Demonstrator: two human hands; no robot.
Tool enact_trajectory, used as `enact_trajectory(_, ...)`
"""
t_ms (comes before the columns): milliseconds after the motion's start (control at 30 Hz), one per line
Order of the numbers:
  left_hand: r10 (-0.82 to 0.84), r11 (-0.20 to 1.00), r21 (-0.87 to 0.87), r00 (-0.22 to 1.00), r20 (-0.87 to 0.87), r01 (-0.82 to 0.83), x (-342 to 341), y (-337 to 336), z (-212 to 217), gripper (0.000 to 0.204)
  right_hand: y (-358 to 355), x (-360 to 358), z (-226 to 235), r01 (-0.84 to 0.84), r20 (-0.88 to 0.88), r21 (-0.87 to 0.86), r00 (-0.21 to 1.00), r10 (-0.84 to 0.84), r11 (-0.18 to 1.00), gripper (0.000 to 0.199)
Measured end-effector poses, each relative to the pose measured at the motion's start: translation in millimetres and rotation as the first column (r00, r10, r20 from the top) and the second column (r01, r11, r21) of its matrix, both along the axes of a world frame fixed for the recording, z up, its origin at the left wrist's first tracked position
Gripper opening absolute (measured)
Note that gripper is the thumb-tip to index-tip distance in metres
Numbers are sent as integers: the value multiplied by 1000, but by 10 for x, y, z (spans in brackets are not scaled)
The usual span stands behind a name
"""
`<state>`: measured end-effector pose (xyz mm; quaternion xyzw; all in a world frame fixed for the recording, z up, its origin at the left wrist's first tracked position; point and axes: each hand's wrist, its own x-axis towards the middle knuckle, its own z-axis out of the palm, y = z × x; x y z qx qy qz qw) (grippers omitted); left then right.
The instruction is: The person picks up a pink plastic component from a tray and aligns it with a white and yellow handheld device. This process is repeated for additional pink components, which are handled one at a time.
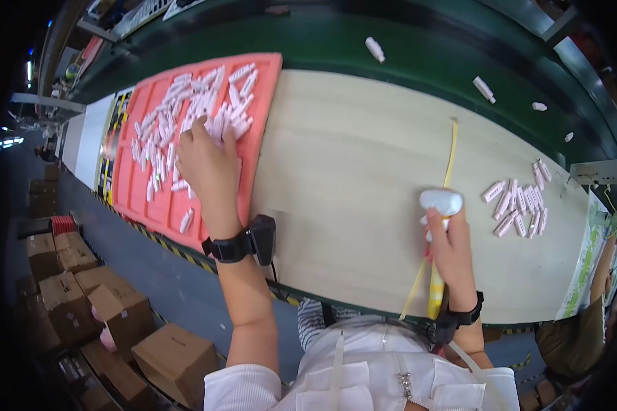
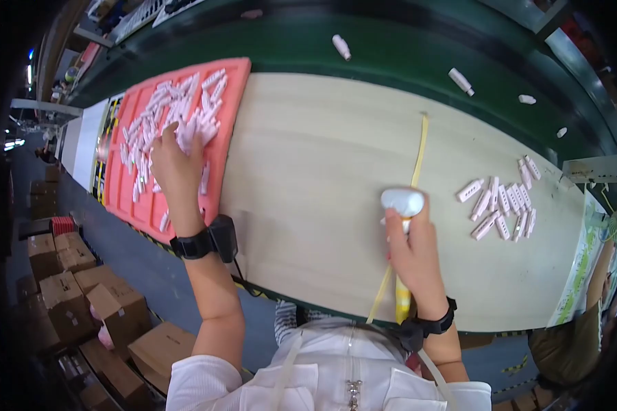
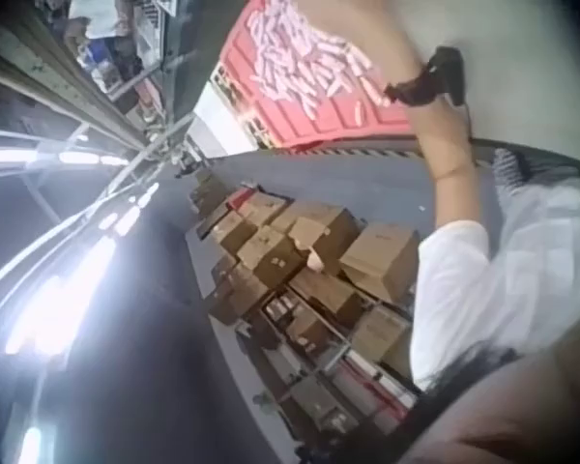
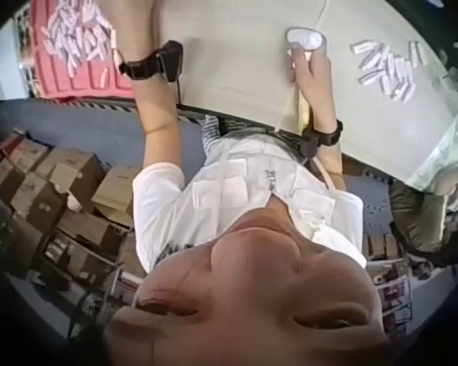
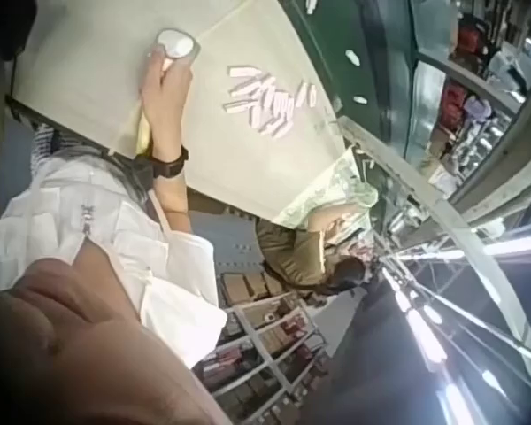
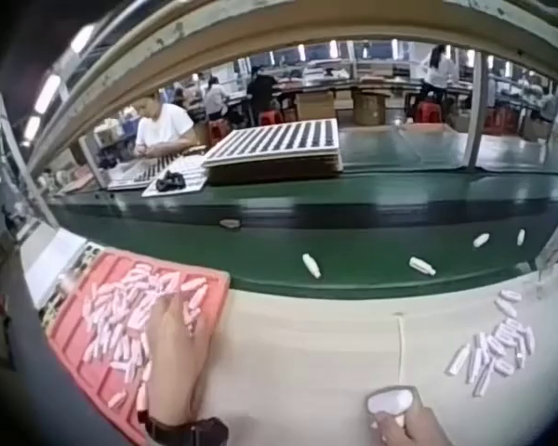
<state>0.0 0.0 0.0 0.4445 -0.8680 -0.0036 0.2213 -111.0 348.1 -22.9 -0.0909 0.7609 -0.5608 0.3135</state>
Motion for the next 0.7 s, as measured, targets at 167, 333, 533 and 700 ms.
enact_trajectory(167,-499,865,-173,842,-205,471,-1152,-206,25,26,-21,-130,70,-51,40,-24,998,52,998,29)
enact_trajectory(333,-331,936,-86,935,125,342,-2465,-1338,-309,37,89,-144,45,-25,175,-19,984,27,1000,29)
enact_trajectory(533,-411,901,66,794,448,429,-2655,-2189,-584,28,35,-256,155,-137,161,-84,976,149,987,36)
enact_trajectory(700,-507,862,157,830,230,483,-2774,-1180,-716,22,62,-334,135,-118,194,-65,972,129,991,36)
